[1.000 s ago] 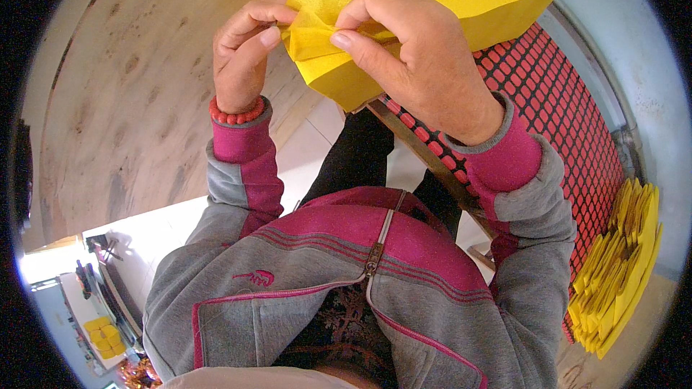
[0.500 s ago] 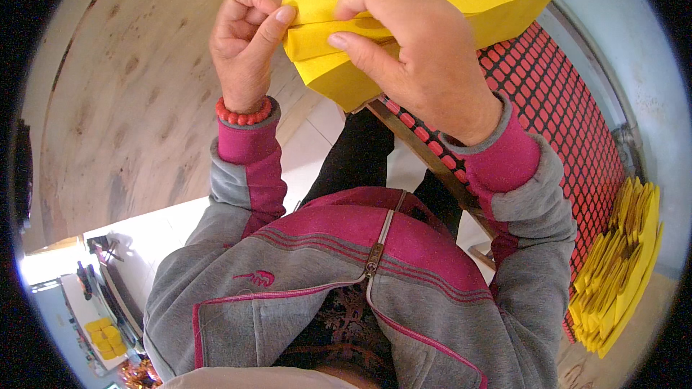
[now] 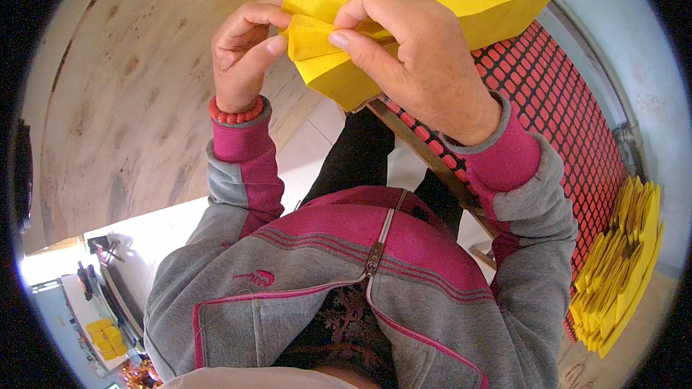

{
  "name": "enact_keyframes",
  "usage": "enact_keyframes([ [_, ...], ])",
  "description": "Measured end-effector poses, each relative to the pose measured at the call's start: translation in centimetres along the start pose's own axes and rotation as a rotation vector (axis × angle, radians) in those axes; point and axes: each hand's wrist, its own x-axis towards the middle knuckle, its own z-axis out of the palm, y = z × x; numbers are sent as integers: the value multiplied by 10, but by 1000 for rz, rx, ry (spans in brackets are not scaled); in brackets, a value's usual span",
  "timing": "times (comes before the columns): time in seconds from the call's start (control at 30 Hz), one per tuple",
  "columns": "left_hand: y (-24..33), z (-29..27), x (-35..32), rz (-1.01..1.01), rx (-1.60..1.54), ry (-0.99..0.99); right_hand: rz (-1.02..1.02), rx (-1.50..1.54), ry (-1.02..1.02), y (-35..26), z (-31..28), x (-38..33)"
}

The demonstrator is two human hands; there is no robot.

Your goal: The person folds yellow paper sheets by hand on a patterned table. They repeatedly fold each sheet in half, smooth the crease, and stack the folded sheets into a growing pile.

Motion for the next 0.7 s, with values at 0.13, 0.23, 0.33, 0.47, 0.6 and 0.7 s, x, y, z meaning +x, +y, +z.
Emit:
enact_keyframes([
  [0.13, 1, 3, 0, -99, 0, 38, 43, -23, 21, -5, 1, 1],
  [0.23, 3, 9, -2, -151, -89, 123, 12, -20, 127, -8, 1, 3],
  [0.33, 4, 14, -1, -148, -114, 164, 12, -22, 105, -9, -3, 5],
  [0.47, 4, 18, 1, -122, -127, 210, -116, -41, 88, -4, -3, 8],
  [0.6, 3, 18, 0, -99, -165, 235, -111, -117, -12, -1, -3, 5],
  [0.7, 3, 11, -1, -111, -155, 126, -57, -64, -19, 0, -1, 2],
])
